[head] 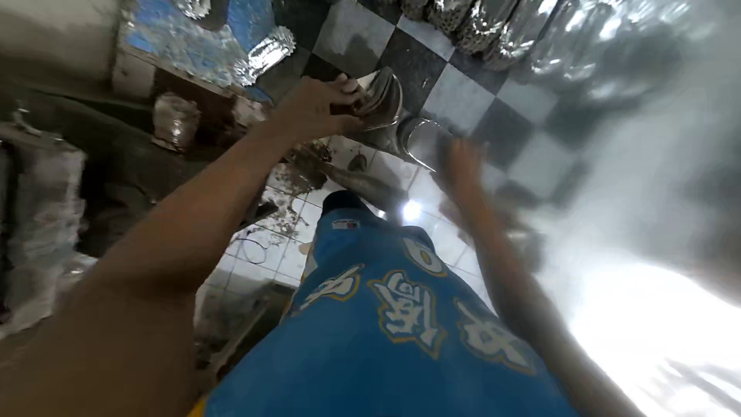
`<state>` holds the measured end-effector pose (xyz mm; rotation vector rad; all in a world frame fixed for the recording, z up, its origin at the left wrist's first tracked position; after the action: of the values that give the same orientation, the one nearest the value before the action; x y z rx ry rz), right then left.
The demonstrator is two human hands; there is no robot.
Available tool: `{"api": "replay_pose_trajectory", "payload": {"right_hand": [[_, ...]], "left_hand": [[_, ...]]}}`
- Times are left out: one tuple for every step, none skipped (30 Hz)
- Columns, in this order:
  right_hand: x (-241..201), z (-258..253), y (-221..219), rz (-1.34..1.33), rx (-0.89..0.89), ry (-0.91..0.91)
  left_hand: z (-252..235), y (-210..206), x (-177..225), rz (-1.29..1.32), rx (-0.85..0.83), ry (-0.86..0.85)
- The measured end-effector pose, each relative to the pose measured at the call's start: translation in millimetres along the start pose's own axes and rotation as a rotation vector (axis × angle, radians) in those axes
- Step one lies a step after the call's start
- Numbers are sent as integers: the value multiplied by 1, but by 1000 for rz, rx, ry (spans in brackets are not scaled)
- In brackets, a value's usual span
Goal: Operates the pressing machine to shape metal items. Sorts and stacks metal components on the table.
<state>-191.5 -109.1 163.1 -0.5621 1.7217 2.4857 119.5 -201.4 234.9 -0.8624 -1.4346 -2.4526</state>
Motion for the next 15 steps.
{"api": "replay_pose_trajectory", "payload": {"right_hand": [[2, 0, -5, 15, 5, -7], [2, 1, -7, 25, 9, -6], [2, 0, -8, 35, 14, -4], [1, 0, -8, 48, 21, 1], [-2, 1, -6, 58, 21, 5], [-5, 4, -4, 57, 9, -2], [-9, 7, 1, 57, -7, -8], [-14, 11, 5, 70, -13, -13], [-18, 14, 8, 93, -20, -16], [-23, 16, 11, 109, -24, -19], [-27, 19, 13, 110, -26, -21], [-30, 21, 14, 97, -19, -20], [-33, 22, 14, 84, 5, -1], [-33, 24, 13, 96, 40, 40], [-34, 25, 11, 118, 83, 93]], "left_hand": [[3, 3, -6, 107, -43, -2], [5, 5, -10, 208, -67, -7], [3, 8, -14, 294, -65, -7], [1, 10, -19, 364, -65, -3], [-1, 10, -23, 411, -60, -7], [-2, 10, -27, 424, -56, -15], [-3, 10, -29, 407, -48, -19], [-4, 8, -30, 388, -38, -34], [-4, 7, -30, 371, -28, -50], [-4, 6, -32, 361, -18, -61], [-3, 4, -32, 361, -6, -66], [-2, 3, -33, 354, 9, -65], [-1, 3, -33, 350, 16, -61], [1, 3, -31, 341, 26, -68], [2, 1, -29, 316, 45, -82]]}}
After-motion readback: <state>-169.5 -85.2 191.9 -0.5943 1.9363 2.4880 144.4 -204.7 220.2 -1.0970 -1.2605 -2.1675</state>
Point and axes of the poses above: each hand's wrist, its own z-axis away from the middle knuckle, its own y-axis out of the back of the hand, x = y × z, the point moved 3 cm from there along -z, towards the middle knuckle, and after that the axes turned 13 degrees about y, right-handed, at the moved point
